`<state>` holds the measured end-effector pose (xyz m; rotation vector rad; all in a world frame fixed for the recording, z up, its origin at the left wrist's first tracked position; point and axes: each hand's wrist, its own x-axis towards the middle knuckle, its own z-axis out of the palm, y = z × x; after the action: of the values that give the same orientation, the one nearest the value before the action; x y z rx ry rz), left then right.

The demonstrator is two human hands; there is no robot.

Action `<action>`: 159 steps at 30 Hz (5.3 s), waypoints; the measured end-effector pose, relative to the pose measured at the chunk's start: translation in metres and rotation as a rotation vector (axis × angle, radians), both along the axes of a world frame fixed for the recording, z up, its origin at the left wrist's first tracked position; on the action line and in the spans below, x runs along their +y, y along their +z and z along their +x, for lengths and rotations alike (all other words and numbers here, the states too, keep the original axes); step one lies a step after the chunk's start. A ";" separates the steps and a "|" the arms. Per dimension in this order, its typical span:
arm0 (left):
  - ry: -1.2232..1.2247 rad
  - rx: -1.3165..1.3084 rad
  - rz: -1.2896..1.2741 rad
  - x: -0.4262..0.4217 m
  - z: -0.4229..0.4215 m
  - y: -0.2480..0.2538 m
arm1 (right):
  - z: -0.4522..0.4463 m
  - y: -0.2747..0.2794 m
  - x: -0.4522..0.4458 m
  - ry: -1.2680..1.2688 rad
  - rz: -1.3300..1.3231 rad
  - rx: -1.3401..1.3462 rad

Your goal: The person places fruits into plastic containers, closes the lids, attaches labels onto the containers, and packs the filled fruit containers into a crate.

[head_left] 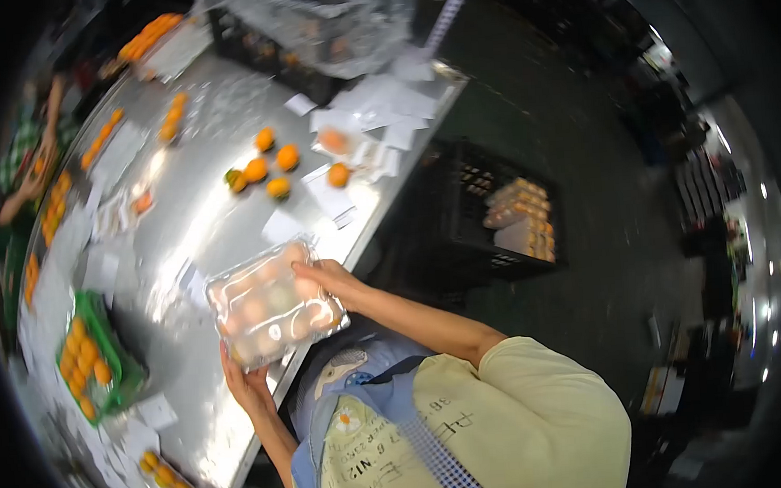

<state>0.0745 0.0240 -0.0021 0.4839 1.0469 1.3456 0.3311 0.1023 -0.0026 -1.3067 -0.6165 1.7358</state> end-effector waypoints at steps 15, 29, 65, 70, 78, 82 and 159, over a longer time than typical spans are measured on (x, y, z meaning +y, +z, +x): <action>0.297 -0.219 0.008 -0.020 -0.053 -0.012 | -0.112 0.020 0.023 0.769 1.168 -0.993; 0.443 -0.046 0.014 -0.016 -0.031 -0.033 | -0.148 0.039 0.040 1.131 1.378 -0.933; 0.570 0.132 -0.012 0.001 -0.005 -0.069 | -0.189 0.018 0.019 1.140 1.784 -1.162; 0.631 0.094 -0.151 0.006 0.000 -0.065 | -0.192 0.023 0.029 1.265 1.620 -1.095; 0.669 0.306 -0.238 0.010 -0.002 -0.080 | -0.187 0.042 0.049 0.968 1.729 -0.883; 0.705 0.338 -0.233 0.012 -0.001 -0.090 | -0.196 0.092 0.097 0.827 1.564 -0.959; 0.131 1.421 -0.223 -0.002 -0.024 -0.004 | -0.110 0.007 0.100 1.245 1.396 -0.920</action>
<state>0.0505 0.0224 -0.0060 1.2808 2.3597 0.8417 0.2212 0.2024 0.0047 -0.4651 -2.8933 0.6894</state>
